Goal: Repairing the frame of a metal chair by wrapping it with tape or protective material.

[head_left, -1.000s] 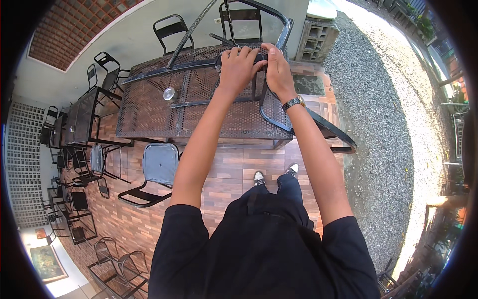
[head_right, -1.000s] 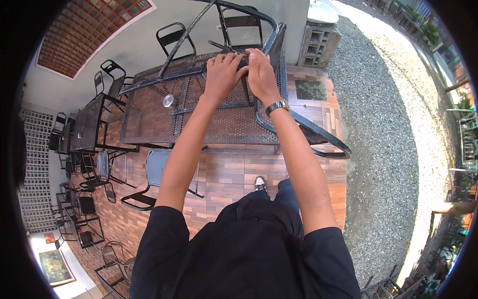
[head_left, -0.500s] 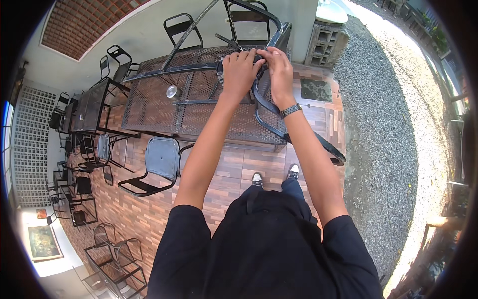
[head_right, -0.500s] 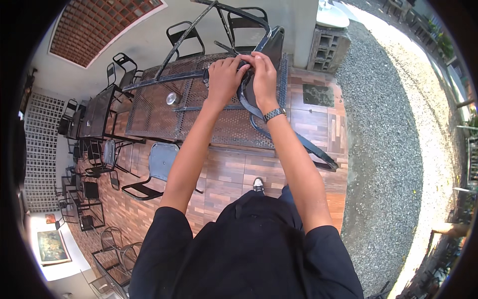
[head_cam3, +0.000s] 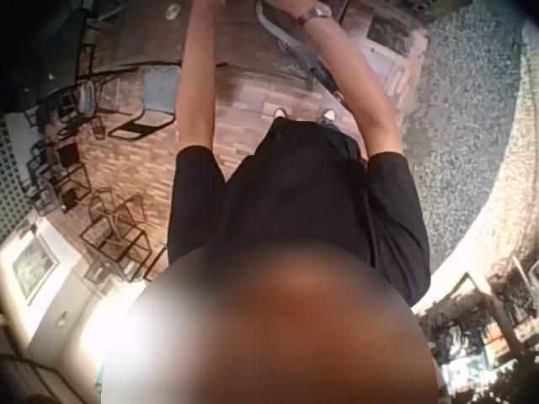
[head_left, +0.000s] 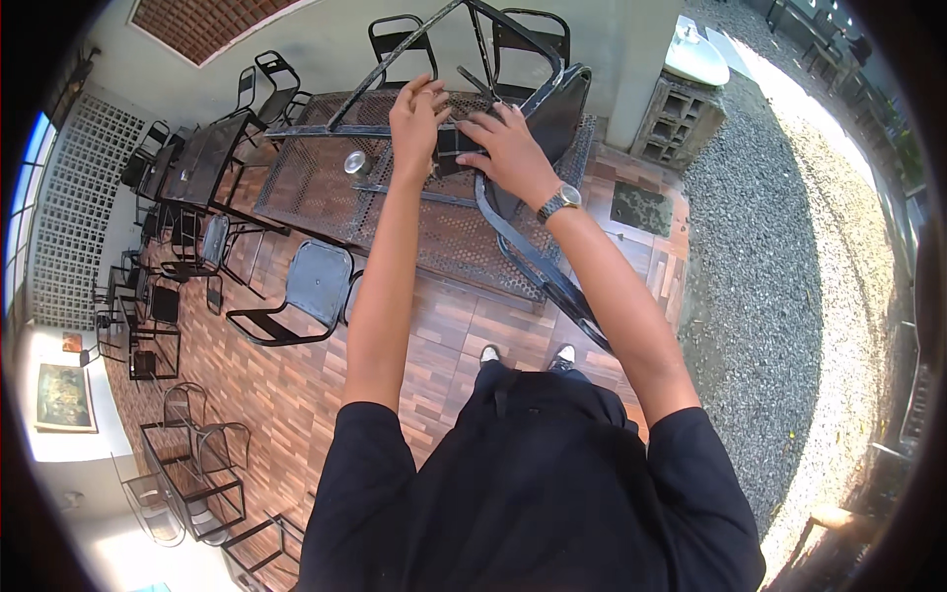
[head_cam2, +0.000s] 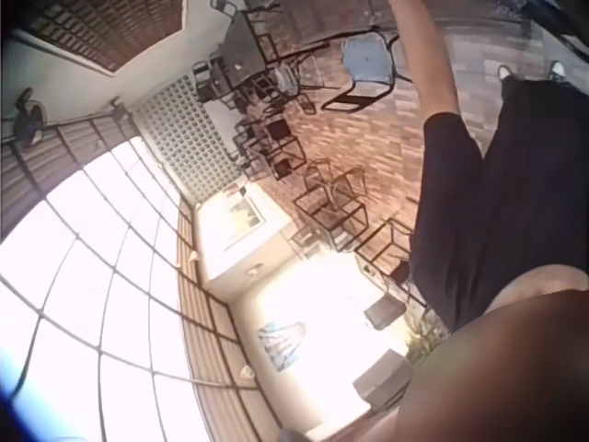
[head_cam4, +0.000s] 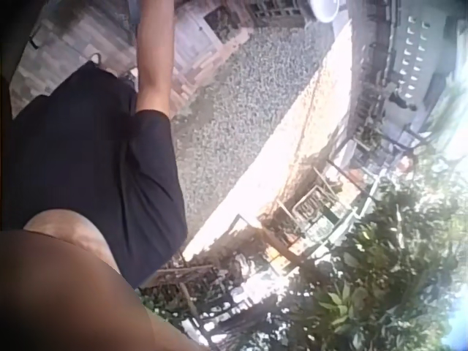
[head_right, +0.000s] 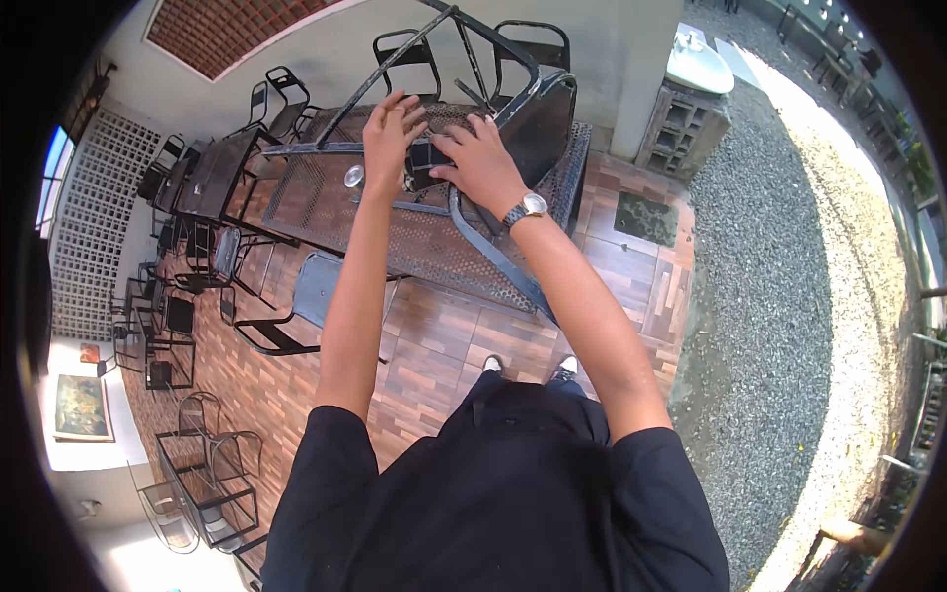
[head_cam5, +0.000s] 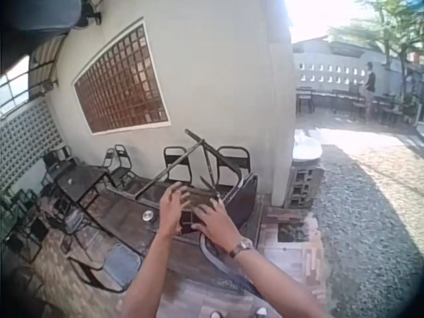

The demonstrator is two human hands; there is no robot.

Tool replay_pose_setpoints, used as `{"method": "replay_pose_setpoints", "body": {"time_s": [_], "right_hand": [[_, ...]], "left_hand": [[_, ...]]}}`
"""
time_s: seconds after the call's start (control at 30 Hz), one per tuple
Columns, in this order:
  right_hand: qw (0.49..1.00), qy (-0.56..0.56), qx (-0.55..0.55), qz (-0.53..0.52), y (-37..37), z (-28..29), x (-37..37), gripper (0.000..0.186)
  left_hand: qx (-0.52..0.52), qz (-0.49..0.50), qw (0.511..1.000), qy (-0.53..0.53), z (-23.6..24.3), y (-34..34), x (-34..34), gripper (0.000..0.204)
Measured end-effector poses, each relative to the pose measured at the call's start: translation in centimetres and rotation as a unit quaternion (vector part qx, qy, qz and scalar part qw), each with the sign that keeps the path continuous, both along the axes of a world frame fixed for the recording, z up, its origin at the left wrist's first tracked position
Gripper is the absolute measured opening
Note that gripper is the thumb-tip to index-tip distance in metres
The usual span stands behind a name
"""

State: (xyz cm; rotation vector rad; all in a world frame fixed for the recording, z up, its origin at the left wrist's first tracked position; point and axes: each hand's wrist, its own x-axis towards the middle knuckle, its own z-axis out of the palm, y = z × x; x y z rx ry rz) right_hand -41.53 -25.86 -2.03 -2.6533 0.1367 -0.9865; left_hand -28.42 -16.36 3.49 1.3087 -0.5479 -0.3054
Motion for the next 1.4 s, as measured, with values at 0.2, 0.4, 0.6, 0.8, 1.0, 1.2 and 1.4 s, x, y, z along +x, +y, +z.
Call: {"method": "replay_pose_setpoints", "body": {"time_s": [0.2,0.4,0.6,0.8,1.0,1.2,1.4], "right_hand": [[0.947,-0.130,0.275,0.103,-3.0,1.5,-0.4,0.036],[0.975,-0.159,0.152,0.020,-7.5,2.8,-2.9,0.034],[0.993,-0.063,-0.087,-0.055,-3.9,1.8,-1.3,0.036],[0.988,-0.096,-0.116,-0.019,-3.2,0.1,-0.8,0.034],[0.992,-0.109,-0.063,-0.015,-5.3,-0.3,-0.5,0.024],[0.986,-0.123,0.025,-0.111,-3.9,-0.8,1.5,0.031],[0.991,-0.079,-0.011,-0.105,-2.4,-0.1,1.2,0.044]], "left_hand": [[0.074,0.085,0.963,-0.247,-1.9,2.4,4.0,0.027],[0.231,0.059,0.839,-0.489,-3.1,1.4,3.8,0.023],[0.309,0.150,0.748,-0.569,-5.8,1.8,2.6,0.027],[0.233,0.193,0.743,-0.596,-7.6,1.7,0.5,0.024],[0.213,0.158,0.759,-0.594,-6.8,2.4,-0.2,0.024],[0.216,0.174,0.771,-0.574,-6.8,1.9,-0.7,0.022],[0.208,0.195,0.772,-0.569,-7.3,2.3,-0.5,0.021]]}}
